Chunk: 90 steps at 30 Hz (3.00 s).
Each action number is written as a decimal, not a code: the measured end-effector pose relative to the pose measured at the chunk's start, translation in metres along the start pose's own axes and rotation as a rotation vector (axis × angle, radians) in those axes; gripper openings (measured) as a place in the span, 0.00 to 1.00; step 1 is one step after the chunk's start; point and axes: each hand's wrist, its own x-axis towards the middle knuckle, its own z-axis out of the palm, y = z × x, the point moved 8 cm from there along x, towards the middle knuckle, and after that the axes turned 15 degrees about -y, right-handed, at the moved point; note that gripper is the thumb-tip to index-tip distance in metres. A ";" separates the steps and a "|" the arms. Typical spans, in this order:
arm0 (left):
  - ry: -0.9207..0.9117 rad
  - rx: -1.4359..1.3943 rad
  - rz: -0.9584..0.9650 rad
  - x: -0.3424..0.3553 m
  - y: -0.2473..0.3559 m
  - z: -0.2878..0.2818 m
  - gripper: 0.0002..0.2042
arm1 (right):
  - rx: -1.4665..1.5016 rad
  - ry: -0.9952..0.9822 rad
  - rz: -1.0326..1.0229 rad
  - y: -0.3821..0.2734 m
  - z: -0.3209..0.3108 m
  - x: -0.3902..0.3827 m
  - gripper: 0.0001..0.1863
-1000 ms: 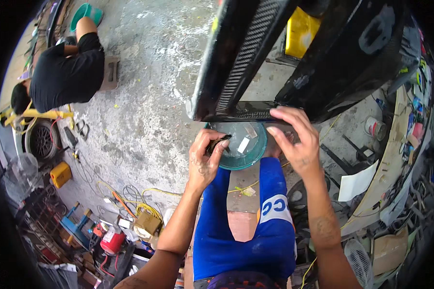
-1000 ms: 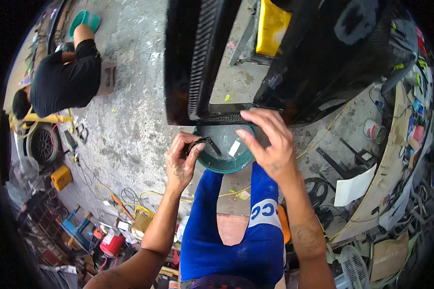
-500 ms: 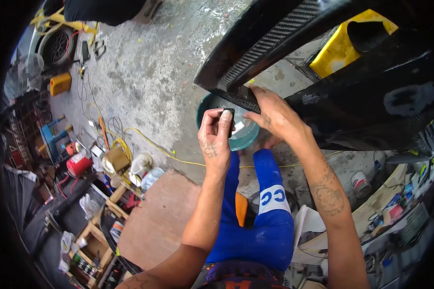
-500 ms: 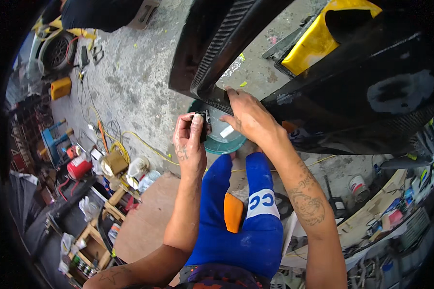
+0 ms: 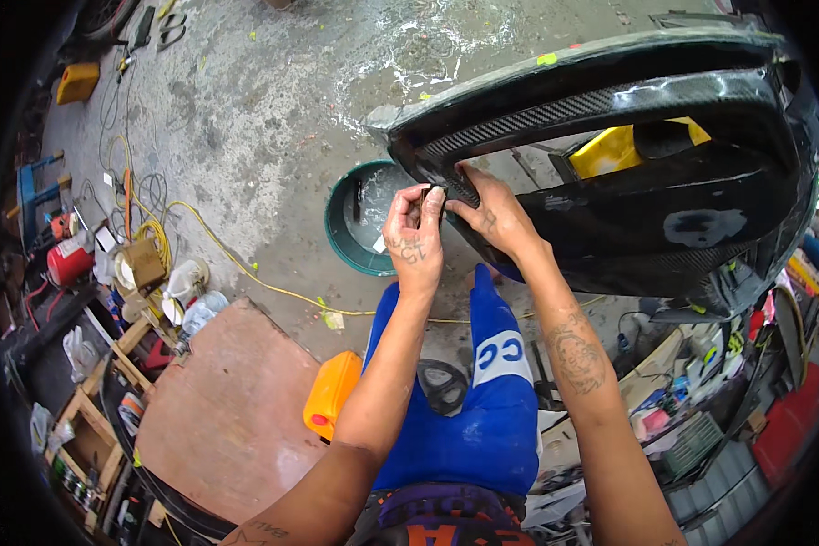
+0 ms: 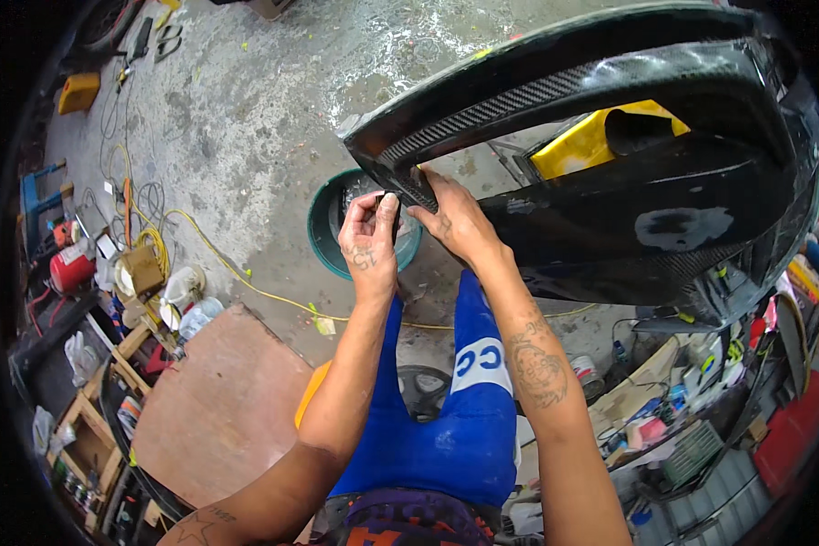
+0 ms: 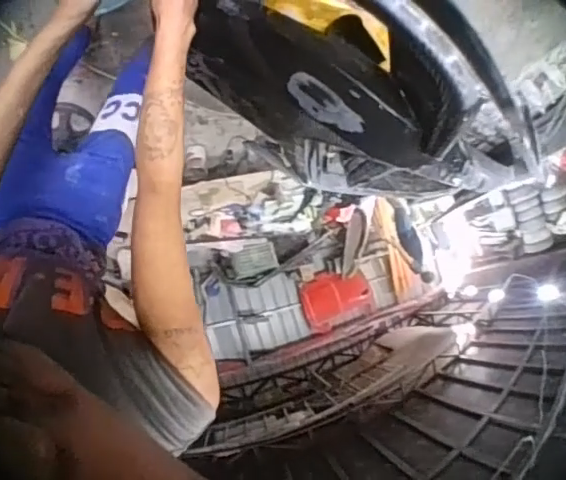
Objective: The person is wet sanding a carbon fiber or black painted automotive component using a sanding block and water.
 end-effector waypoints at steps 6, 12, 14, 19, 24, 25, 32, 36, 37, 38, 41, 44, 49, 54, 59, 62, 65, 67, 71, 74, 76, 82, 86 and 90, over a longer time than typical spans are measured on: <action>0.262 0.000 0.065 -0.016 0.001 0.002 0.07 | 0.746 -0.217 0.075 0.011 -0.004 0.005 0.29; 0.522 -0.006 0.125 -0.039 -0.007 0.029 0.06 | 1.160 -0.040 0.159 0.034 0.009 0.009 0.22; 0.559 -0.035 0.141 -0.041 -0.012 0.039 0.06 | 1.201 -0.068 0.105 0.030 0.011 0.012 0.22; 0.686 -0.023 0.204 -0.036 -0.014 0.057 0.09 | 1.231 -0.112 0.038 0.021 0.005 0.009 0.24; 0.721 -0.035 0.199 -0.036 -0.015 0.060 0.08 | 1.169 -0.115 -0.067 0.015 -0.006 0.009 0.29; 0.726 -0.057 0.203 -0.037 -0.016 0.059 0.08 | 1.161 -0.126 -0.065 0.012 -0.005 0.009 0.29; 0.750 0.005 0.192 -0.032 -0.020 0.061 0.08 | 1.158 -0.158 -0.053 0.012 -0.006 0.009 0.46; 0.802 0.312 0.243 -0.028 -0.003 0.063 0.07 | 1.165 -0.133 -0.064 0.016 -0.002 0.012 0.46; 0.829 0.400 0.207 -0.029 -0.005 0.063 0.06 | 1.156 -0.122 -0.070 0.017 0.000 0.011 0.46; 0.831 0.366 0.245 -0.028 -0.007 0.065 0.05 | 1.184 -0.130 -0.074 0.019 0.000 0.009 0.44; 0.824 0.448 0.305 -0.022 -0.004 0.063 0.05 | 1.182 -0.106 -0.067 0.026 0.002 0.016 0.43; 0.835 0.485 0.288 -0.027 -0.002 0.068 0.05 | 1.195 -0.113 -0.053 0.025 0.003 0.016 0.42; 0.850 0.580 0.341 -0.025 0.004 0.065 0.05 | 1.088 -0.142 -0.039 0.011 -0.002 0.015 0.51; 0.827 0.595 0.319 -0.031 -0.003 0.071 0.04 | 1.084 -0.063 -0.008 0.023 -0.002 0.016 0.51; 0.852 0.640 0.403 -0.021 0.008 0.064 0.04 | 1.104 -0.165 -0.028 0.009 -0.002 0.015 0.51; 0.818 0.657 0.340 -0.026 0.001 0.072 0.04 | 1.101 -0.120 -0.032 0.011 -0.006 0.013 0.53; 0.839 0.805 0.401 -0.017 0.018 0.066 0.03 | 1.086 -0.130 -0.052 0.011 -0.005 0.017 0.52; 0.883 0.687 0.403 -0.028 0.009 0.064 0.04 | 1.131 -0.114 -0.046 0.007 -0.001 0.012 0.52; 0.826 0.776 0.412 -0.017 0.013 0.067 0.03 | 1.071 -0.101 -0.099 0.007 -0.011 0.018 0.50; 0.834 0.768 0.371 -0.026 0.015 0.070 0.04 | 1.121 -0.059 -0.062 0.012 -0.002 0.013 0.48; 0.821 0.695 0.352 -0.027 0.002 0.072 0.04 | 1.119 -0.015 -0.080 0.016 -0.006 0.014 0.47; 0.853 0.713 0.334 -0.025 0.015 0.071 0.04 | 1.113 -0.031 -0.093 0.019 -0.002 0.018 0.47; 0.824 0.808 0.388 -0.012 0.024 0.066 0.04 | 1.096 -0.065 -0.073 0.018 -0.003 0.021 0.46; 0.846 0.719 0.281 -0.028 0.011 0.074 0.05 | 1.029 -0.007 -0.112 0.017 -0.006 0.018 0.44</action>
